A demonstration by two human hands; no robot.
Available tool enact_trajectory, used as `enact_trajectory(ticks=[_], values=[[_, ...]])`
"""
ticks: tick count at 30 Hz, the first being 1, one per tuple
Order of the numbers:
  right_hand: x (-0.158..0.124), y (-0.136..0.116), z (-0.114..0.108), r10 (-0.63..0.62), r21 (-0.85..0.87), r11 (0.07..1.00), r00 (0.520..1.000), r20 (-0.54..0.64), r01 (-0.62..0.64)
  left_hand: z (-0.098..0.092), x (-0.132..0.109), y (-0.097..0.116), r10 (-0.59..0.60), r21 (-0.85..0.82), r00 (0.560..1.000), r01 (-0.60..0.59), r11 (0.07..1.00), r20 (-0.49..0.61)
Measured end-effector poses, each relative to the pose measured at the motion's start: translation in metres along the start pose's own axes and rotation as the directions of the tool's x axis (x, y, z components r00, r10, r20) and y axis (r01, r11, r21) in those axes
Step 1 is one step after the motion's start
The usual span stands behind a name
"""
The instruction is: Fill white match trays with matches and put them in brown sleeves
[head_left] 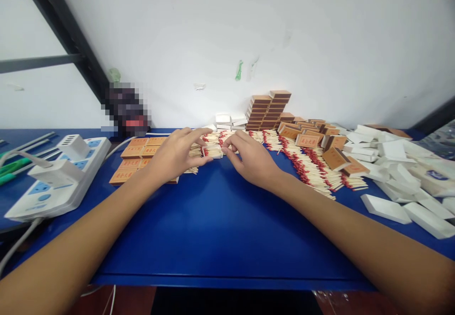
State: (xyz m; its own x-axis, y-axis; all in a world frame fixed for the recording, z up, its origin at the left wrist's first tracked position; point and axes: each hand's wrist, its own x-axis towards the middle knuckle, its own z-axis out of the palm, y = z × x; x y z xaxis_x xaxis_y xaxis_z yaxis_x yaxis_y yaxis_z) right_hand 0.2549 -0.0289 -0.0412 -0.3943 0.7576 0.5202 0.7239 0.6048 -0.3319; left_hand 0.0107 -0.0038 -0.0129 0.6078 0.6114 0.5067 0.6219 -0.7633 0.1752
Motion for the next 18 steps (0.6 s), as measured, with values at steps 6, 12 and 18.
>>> enact_trajectory(ticks=[6, 12, 18], values=[[-0.001, 0.001, 0.013, -0.026, -0.036, 0.999, 0.987, 0.158, 0.032, -0.012, 0.003, -0.009, -0.101, 0.107, 0.992, 0.110, 0.988, -0.080], [0.002, 0.000, 0.013, 0.007, 0.003, 1.000, 0.984, 0.179, -0.008, -0.008, 0.003, -0.012, -0.091, 0.108, 0.993, 0.099, 0.989, -0.075], [0.002, 0.002, 0.013, -0.008, 0.002, 1.000, 0.985, 0.175, 0.008, -0.006, 0.002, -0.011, -0.084, 0.102, 0.994, 0.091, 0.991, -0.069]])
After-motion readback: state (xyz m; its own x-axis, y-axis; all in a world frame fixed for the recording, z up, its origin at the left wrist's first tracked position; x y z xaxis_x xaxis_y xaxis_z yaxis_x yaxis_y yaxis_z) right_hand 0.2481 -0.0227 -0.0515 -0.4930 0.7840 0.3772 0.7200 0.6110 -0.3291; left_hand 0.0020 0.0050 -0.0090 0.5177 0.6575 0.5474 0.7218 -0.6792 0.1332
